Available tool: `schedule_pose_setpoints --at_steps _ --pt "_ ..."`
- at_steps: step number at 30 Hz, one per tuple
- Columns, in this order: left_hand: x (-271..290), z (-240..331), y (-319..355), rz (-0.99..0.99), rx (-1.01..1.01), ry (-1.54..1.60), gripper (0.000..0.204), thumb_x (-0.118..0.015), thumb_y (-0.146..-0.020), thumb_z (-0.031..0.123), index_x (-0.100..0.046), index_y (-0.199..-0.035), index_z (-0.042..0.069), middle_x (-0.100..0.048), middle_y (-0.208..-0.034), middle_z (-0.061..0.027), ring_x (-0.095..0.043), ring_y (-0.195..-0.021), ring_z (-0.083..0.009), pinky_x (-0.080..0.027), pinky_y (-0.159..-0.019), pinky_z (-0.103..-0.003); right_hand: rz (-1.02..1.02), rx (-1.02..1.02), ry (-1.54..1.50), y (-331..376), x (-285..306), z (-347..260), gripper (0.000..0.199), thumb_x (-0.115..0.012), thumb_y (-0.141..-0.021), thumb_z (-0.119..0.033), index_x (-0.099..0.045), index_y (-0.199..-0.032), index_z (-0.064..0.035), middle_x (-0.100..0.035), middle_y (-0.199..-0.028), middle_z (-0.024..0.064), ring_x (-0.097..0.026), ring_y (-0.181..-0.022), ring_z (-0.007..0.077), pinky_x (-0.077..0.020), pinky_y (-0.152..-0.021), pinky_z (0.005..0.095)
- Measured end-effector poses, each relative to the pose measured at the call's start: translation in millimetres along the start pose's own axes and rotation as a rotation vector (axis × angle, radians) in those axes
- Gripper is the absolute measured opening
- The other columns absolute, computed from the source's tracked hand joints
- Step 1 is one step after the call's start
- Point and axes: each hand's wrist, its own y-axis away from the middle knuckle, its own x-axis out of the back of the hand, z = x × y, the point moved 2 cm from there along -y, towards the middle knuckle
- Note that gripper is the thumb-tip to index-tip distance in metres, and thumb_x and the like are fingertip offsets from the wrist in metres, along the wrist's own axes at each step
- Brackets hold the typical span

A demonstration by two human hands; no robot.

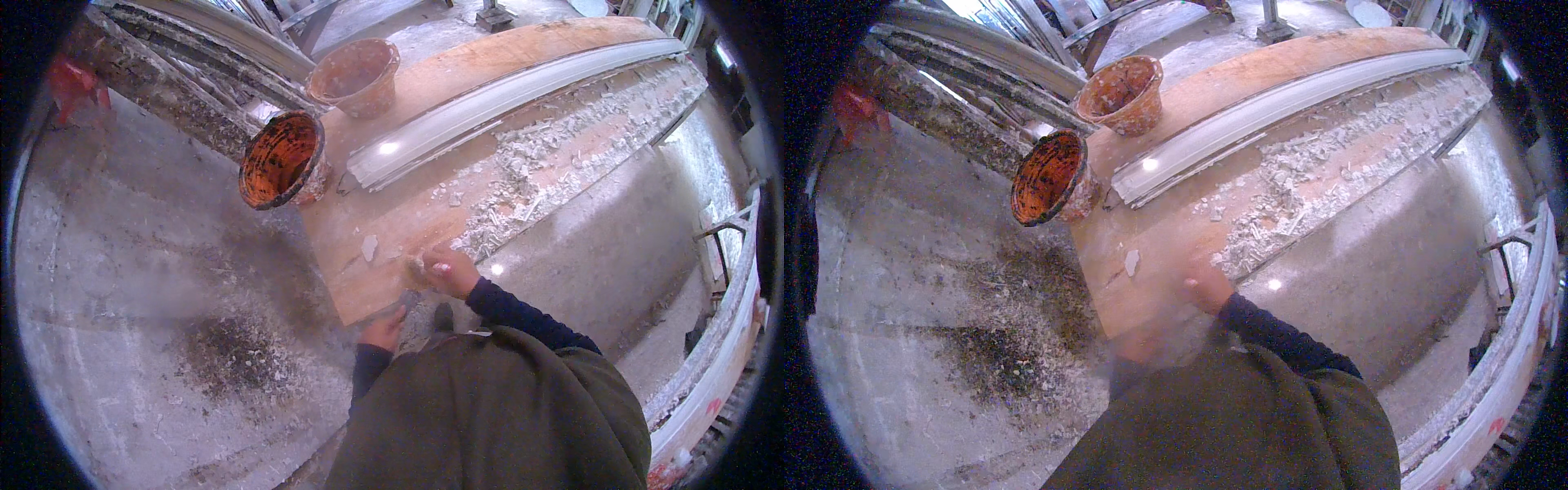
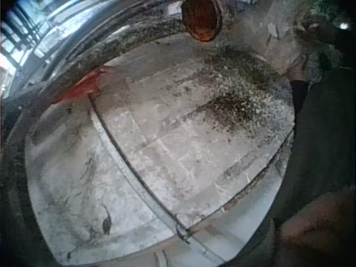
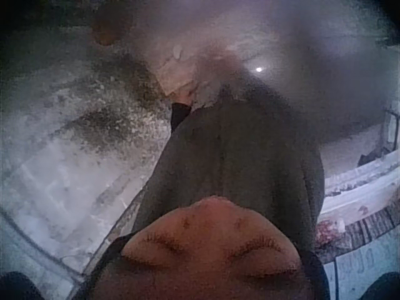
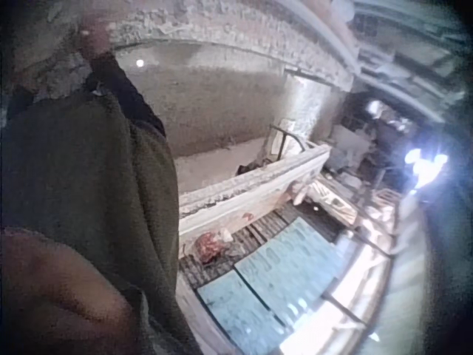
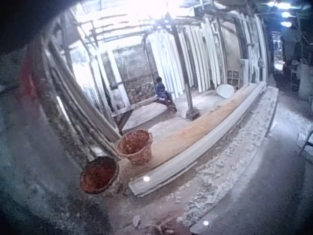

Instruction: The person uses a brush and a scraper to remove debris and residue from a large flat surface in a workshop. They repeatedly scrape and sweep the material into a pile while standing over the work area.

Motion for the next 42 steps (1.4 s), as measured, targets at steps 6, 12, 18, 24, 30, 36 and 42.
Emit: schedule_pose_setpoints --at_steps 6,12,18,24,30,36,42 --pt "-40.1 17.2 -37.5 0.005 -0.102 -0.017 0.046 -0.044 -0.082 0.022 -0.039 -0.126 0.034 -0.057 -0.090 -0.0227 -0.057 -0.081 -0.0360 -0.045 -0.070 -0.043 0.045 -0.290 0.053 -30.8 88.3 5.5 0.018 -0.062 -0.069 -0.018 -0.051 -0.074 -0.0049 -0.052 -0.070 0.0120 -0.052 -0.067 0.0310 -0.0424 -0.059 0.0368" --pt "-51.8 66.0 -82.7 -0.044 -0.083 -0.085 0.048 -0.042 -0.081 0.019 -0.038 -0.128 0.030 -0.057 -0.093 -0.0231 -0.056 -0.084 -0.0377 -0.044 -0.072 -0.044 0.495 -0.462 0.028 -8.7 165.0 9.9 0.012 -0.065 -0.071 -0.007 -0.054 -0.070 -0.0025 -0.053 -0.068 0.0069 -0.052 -0.062 0.0168 -0.0413 -0.057 0.0282" --pt "-40.7 51.1 -72.0 0.056 -0.218 -0.158 0.049 -0.044 -0.079 0.016 -0.040 -0.127 0.023 -0.057 -0.095 -0.0224 -0.056 -0.085 -0.0382 -0.044 -0.073 -0.045 0.551 -0.597 0.062 39.0 184.0 -12.2 0.013 -0.066 -0.073 -0.008 -0.055 -0.070 -0.0020 -0.052 -0.066 0.0042 -0.050 -0.063 0.0118 -0.0397 -0.057 0.0244" --pt "-43.3 49.9 -93.2 -0.061 -0.203 -0.258 0.047 -0.046 -0.078 0.016 -0.044 -0.125 0.023 -0.057 -0.097 -0.0219 -0.056 -0.087 -0.0365 -0.045 -0.073 -0.043 0.519 -0.555 0.042 47.3 177.5 -28.4 0.013 -0.065 -0.073 -0.008 -0.055 -0.070 -0.0015 -0.051 -0.066 0.0042 -0.049 -0.062 0.0117 -0.0385 -0.056 0.0250" --pt "-6.6 33.9 -75.7 0.097 -0.524 -0.361 0.047 -0.046 -0.079 0.016 -0.044 -0.125 0.023 -0.059 -0.088 -0.0172 -0.057 -0.083 -0.0341 -0.045 -0.071 -0.043 0.461 -0.498 0.102 32.2 178.6 -37.4 0.011 -0.066 -0.071 -0.005 -0.056 -0.069 -0.0018 -0.053 -0.068 0.0070 -0.053 -0.062 0.0168 -0.0409 -0.058 0.0272" --pt "-15.9 53.1 -111.1 -0.099 -0.440 -0.490 0.043 -0.047 -0.079 0.016 -0.047 -0.121 0.022 -0.054 -0.108 -0.0164 -0.056 -0.090 -0.0337 -0.045 -0.074 -0.042 0.448 -0.541 0.028 31.2 168.1 -35.4 0.012 -0.066 -0.072 -0.007 -0.055 -0.069 -0.0022 -0.053 -0.067 0.0074 -0.053 -0.062 0.0177 -0.0409 -0.058 0.0279" --pt "-34.7 -7.9 -115.1 0.144 -0.755 -0.473 0.039 -0.046 -0.079 0.014 -0.051 -0.117 0.022 -0.057 -0.101 -0.0159 -0.056 -0.087 -0.0354 -0.046 -0.070 -0.044 0.367 -0.494 0.040 25.8 163.0 -35.2 0.012 -0.065 -0.073 -0.006 -0.055 -0.068 -0.0019 -0.053 -0.066 0.0078 -0.052 -0.063 0.0182 -0.0407 -0.059 0.0282"
